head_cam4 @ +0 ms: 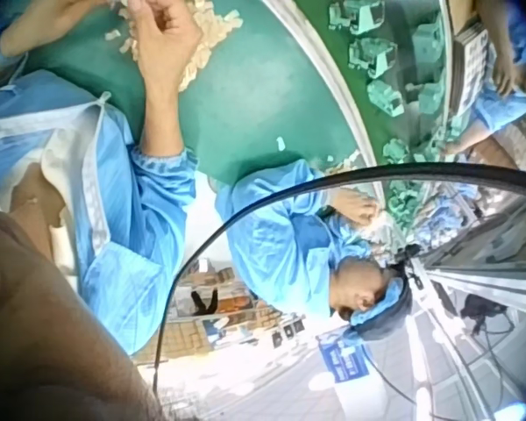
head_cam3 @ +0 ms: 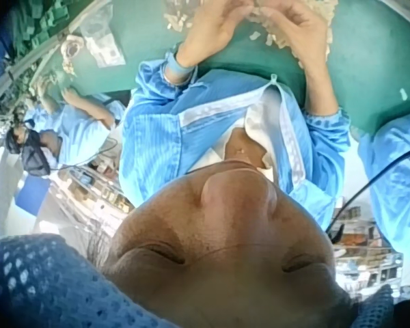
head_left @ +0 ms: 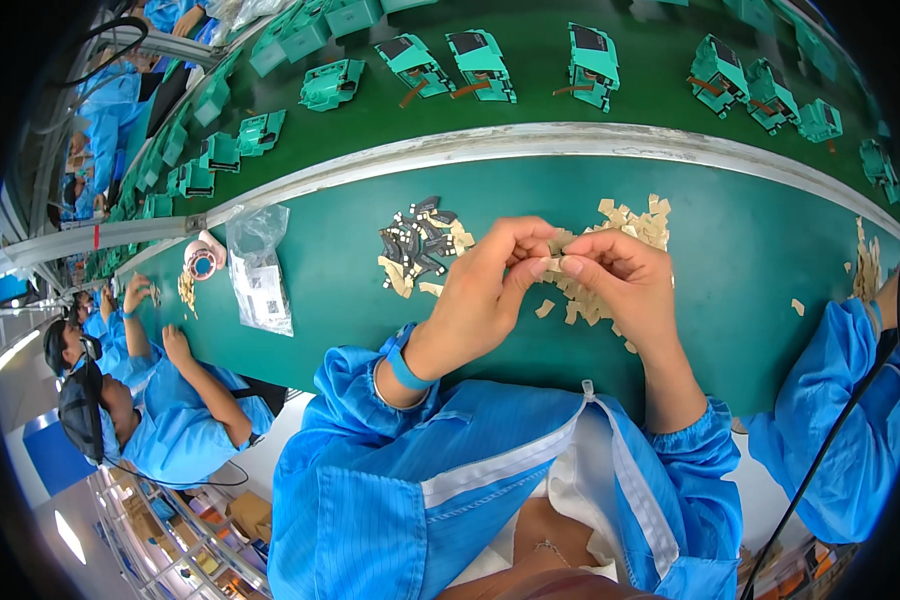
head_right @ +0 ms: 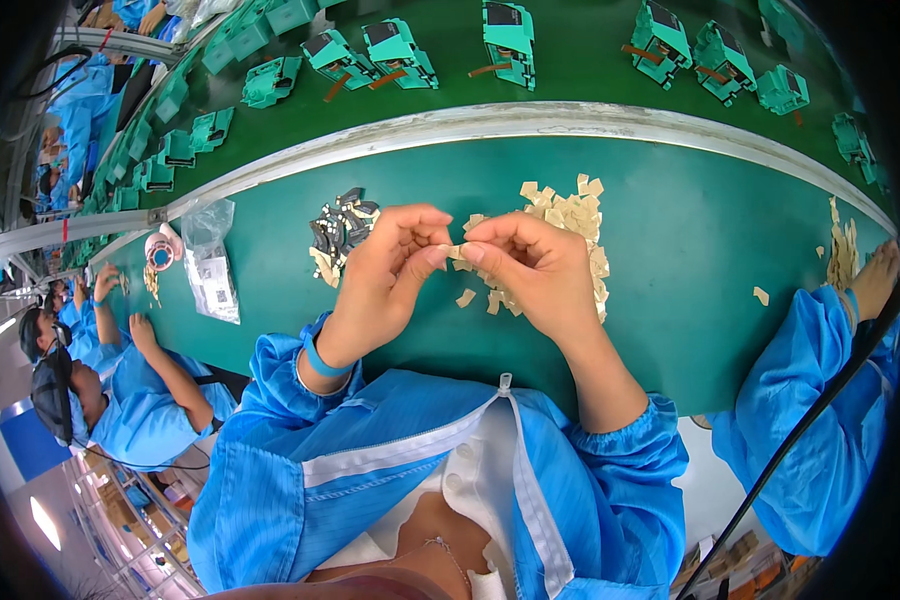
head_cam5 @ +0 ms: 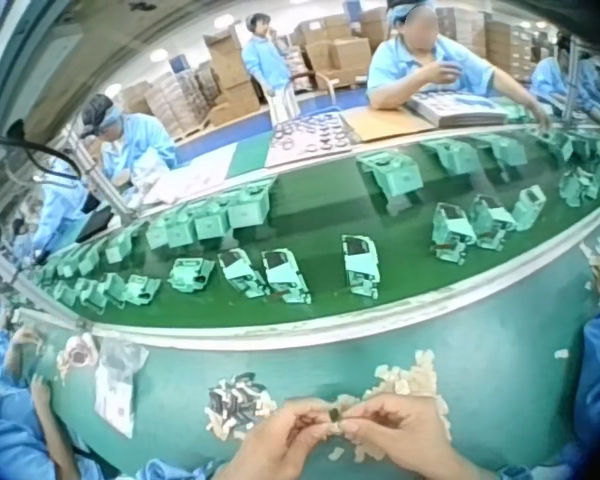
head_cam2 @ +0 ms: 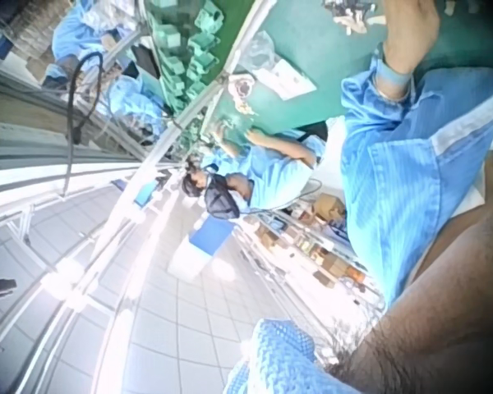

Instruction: Assemble small mechanical or electronic components into green plastic housings on an assembly line.

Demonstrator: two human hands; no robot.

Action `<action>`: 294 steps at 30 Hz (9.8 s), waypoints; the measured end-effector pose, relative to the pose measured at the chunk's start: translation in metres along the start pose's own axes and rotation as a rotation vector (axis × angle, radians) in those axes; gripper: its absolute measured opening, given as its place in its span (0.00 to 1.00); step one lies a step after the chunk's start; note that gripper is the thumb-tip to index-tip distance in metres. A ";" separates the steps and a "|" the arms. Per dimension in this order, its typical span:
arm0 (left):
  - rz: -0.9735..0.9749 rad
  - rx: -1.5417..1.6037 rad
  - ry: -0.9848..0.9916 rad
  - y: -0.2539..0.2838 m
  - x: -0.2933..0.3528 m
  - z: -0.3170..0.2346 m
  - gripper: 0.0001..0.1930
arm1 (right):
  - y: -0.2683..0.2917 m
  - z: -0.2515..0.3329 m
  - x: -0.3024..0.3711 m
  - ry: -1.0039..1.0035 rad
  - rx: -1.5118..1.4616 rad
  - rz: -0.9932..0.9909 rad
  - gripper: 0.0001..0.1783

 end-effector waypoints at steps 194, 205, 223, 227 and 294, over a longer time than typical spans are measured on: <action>-0.162 0.166 0.063 -0.041 -0.031 -0.021 0.29 | 0.065 0.058 0.020 0.294 0.225 -0.256 0.21; -0.161 0.037 0.006 -0.044 -0.029 -0.026 0.29 | 0.067 0.056 0.012 0.095 0.128 -0.142 0.23; -0.213 0.412 0.113 -0.039 -0.037 -0.009 0.26 | 0.086 0.056 0.015 0.217 -0.194 -0.112 0.12; -0.213 0.379 0.092 -0.040 -0.036 -0.011 0.27 | 0.075 0.050 0.013 0.083 -0.147 -0.081 0.10; -0.019 0.834 0.162 -0.068 -0.049 0.008 0.45 | 0.077 0.090 0.022 0.614 0.355 -0.146 0.20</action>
Point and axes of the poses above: each hand's wrist, its own x-axis away from the middle knuckle, its own y-axis out of the back of the hand, z = x × y, the point moved 9 cm from there along -x, towards the middle knuckle, and after that the axes turned 2 degrees about -x, right-handed, at the moved point
